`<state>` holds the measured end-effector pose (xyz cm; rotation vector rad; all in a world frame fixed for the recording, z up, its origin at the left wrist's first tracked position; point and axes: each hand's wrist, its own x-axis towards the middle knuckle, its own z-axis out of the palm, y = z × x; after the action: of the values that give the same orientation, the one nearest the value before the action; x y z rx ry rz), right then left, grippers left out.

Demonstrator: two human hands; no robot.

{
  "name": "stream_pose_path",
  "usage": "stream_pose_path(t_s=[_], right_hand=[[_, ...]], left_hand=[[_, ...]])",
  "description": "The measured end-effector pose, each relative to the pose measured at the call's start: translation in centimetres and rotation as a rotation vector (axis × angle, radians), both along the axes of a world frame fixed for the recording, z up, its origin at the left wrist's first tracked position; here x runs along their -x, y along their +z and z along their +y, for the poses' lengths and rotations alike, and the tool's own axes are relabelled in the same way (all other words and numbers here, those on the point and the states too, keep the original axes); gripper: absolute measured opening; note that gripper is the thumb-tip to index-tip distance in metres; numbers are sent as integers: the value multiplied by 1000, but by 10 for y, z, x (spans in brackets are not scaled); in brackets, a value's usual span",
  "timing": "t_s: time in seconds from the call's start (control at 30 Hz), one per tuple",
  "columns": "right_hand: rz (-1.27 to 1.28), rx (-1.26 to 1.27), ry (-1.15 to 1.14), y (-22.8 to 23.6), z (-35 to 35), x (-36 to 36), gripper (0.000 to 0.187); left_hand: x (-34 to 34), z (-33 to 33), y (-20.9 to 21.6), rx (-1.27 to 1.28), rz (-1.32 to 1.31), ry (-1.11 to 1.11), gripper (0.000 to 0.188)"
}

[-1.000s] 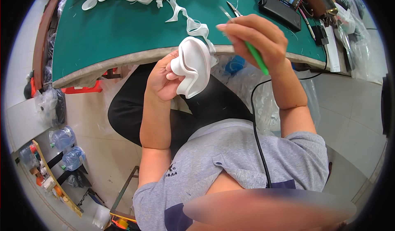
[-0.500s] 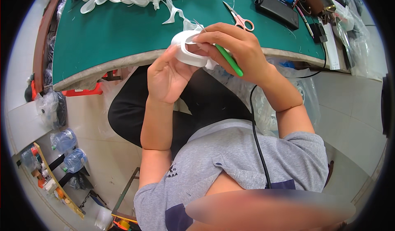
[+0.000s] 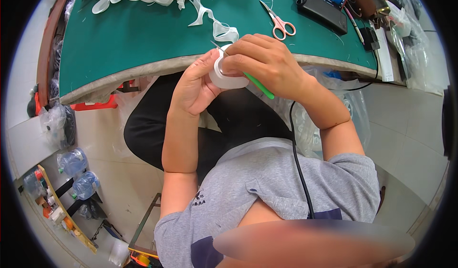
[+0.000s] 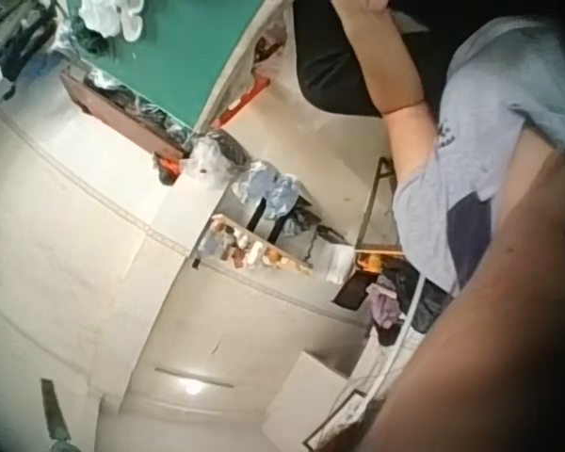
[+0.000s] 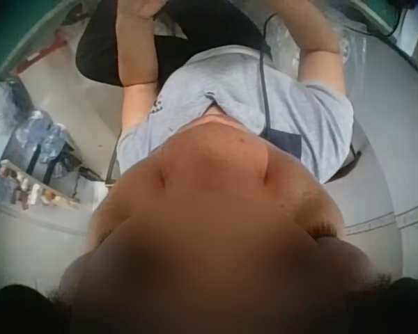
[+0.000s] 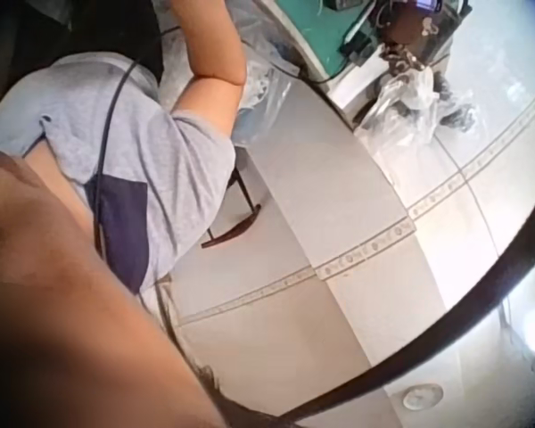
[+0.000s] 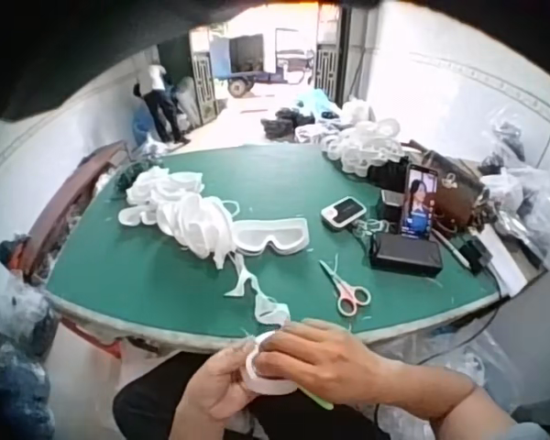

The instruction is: Deburring and trimming excess material from white plastic molded components using a scraping tool and scissors at a workbench.

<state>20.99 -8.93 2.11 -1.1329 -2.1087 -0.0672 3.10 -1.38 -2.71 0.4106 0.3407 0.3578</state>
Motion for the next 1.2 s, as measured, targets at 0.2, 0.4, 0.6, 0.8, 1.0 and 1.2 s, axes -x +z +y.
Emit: stream_pose_path(t_s=[0.2, 0.4, 0.6, 0.8, 1.0, 1.2], right_hand=[[383, -24, -228, -3, 0, 1, 18], [389, 21, -38, -3, -1, 2, 20], [177, 118, 199, 3, -7, -4, 18], [359, 40, 22, 10, -19, -9, 30], [571, 126, -152, 11, -47, 7, 15], [471, -13, -157, -4, -41, 15, 21]], left_hand=[[-2, -7, 0, -119, -100, -29, 22], [-6, -13, 1, -98, -78, 33, 35], [1, -7, -3, 20, -109, -87, 48], [-5, -12, 2, -103, 19, -29, 45], [-8, -21, 0, -86, -98, 63, 36], [-12, -26, -2, -152, -127, 226, 31]])
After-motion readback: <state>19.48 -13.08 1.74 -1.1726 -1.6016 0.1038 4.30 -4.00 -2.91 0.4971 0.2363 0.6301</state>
